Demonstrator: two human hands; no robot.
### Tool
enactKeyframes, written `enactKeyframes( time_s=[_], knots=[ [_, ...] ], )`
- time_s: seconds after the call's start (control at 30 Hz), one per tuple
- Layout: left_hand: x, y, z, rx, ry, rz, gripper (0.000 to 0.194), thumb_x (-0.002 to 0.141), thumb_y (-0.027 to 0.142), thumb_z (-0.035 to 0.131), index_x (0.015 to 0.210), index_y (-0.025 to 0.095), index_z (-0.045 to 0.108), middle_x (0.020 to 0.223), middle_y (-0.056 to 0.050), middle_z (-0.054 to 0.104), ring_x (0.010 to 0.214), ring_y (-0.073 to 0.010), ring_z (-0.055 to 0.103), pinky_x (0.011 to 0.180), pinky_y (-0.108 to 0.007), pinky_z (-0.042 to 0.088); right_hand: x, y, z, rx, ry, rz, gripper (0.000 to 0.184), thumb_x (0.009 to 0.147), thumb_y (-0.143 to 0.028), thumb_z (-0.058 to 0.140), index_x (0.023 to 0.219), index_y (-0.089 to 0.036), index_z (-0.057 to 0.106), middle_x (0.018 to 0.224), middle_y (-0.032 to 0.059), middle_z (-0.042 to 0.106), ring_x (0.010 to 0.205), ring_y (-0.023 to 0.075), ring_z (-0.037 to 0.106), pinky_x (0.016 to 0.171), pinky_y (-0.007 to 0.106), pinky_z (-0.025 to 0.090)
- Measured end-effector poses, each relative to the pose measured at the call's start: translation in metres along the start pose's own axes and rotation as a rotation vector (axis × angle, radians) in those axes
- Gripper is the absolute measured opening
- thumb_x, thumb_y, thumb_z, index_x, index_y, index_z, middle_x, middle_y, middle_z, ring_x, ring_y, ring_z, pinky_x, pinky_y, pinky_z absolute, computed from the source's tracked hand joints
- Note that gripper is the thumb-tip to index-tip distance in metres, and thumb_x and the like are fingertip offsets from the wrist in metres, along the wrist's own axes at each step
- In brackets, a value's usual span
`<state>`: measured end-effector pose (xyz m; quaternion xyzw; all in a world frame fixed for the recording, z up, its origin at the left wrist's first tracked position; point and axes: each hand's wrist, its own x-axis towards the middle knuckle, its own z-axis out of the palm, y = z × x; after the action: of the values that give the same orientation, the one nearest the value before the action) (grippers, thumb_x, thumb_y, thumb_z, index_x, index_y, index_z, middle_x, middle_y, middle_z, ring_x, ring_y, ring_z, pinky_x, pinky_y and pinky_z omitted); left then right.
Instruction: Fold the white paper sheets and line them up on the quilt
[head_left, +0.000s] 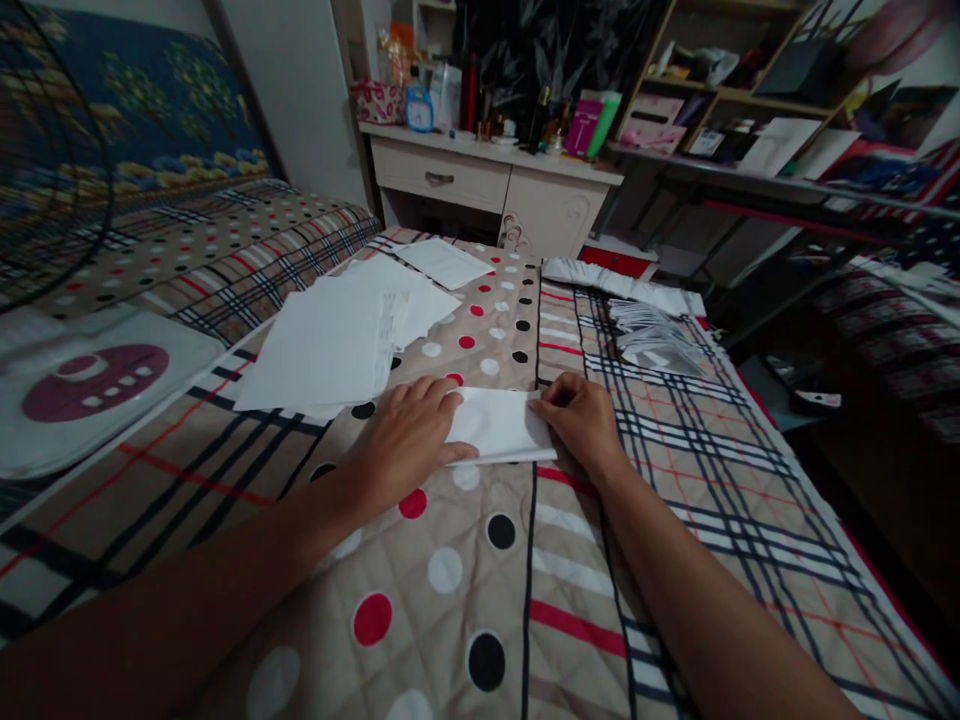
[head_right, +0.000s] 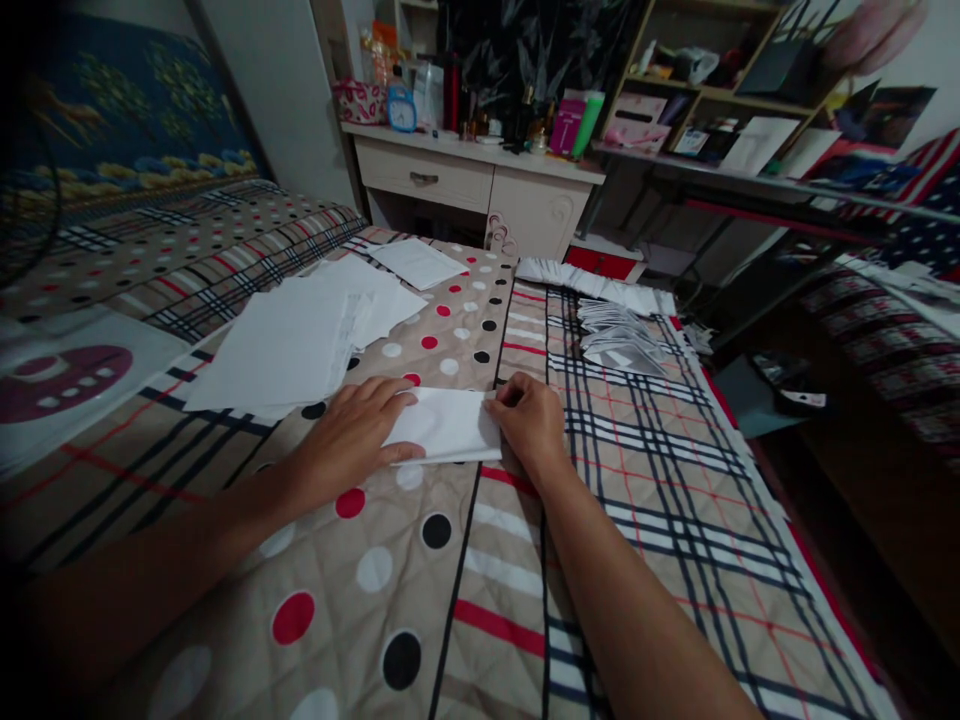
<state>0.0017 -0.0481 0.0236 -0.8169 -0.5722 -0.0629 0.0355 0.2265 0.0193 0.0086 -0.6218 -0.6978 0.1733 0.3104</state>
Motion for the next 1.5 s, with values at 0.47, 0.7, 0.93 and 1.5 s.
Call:
enactKeyframes(
  time_s=[0.47,0.7,0.93,1.5],
  knots=[
    [-0.002,-0.020,0.000,-0.193,-0.163,0.041,0.041,0.093,0.020,0.042,0.134,0.015,0.047,0.148,-0.012,0.043,0.136,-0.0253,0.037,0.107,-0.042,0.033,-0.132,-0.090,0.038,-0.045,-0.384,-0.590,0.118,0.081,-0.068,0.052,0.150,-0.003,-0.018,0.159,0.0278,0.001,0.147,0.0401,0.001,0.111,0.062,0.032],
    [0.001,-0.019,-0.002,-0.131,-0.168,0.053,0.054,0.083,0.028,0.062,0.134,0.016,0.047,0.148,-0.013,0.043,0.136,-0.0272,0.038,0.107,-0.042,0.032,-0.133,-0.069,0.035,-0.190,-0.400,-0.590,0.117,0.078,-0.076,0.047,0.152,0.002,0.000,0.156,0.0334,0.010,0.145,0.0432,0.004,0.112,0.062,0.030],
    [0.001,-0.020,-0.004,-0.136,-0.143,0.059,0.069,0.078,0.051,0.069,0.133,0.015,0.049,0.146,-0.015,0.046,0.134,-0.0302,0.040,0.105,-0.043,0.034,-0.128,-0.022,-0.002,-0.375,-0.329,-0.583,0.106,0.082,-0.070,0.049,0.153,-0.002,0.010,0.157,0.0288,0.013,0.146,0.0403,0.008,0.111,0.061,0.032],
    [-0.056,0.038,0.014,-0.153,-0.189,0.347,0.064,0.087,0.017,0.042,0.148,0.009,0.029,0.160,-0.015,0.017,0.148,-0.0240,0.014,0.120,-0.038,0.020,-0.124,-0.007,-0.014,-0.556,-0.256,-0.596,0.097,0.084,-0.070,0.043,0.146,0.003,0.031,0.153,0.0292,0.026,0.145,0.0395,0.019,0.113,0.058,0.029]
  ],
)
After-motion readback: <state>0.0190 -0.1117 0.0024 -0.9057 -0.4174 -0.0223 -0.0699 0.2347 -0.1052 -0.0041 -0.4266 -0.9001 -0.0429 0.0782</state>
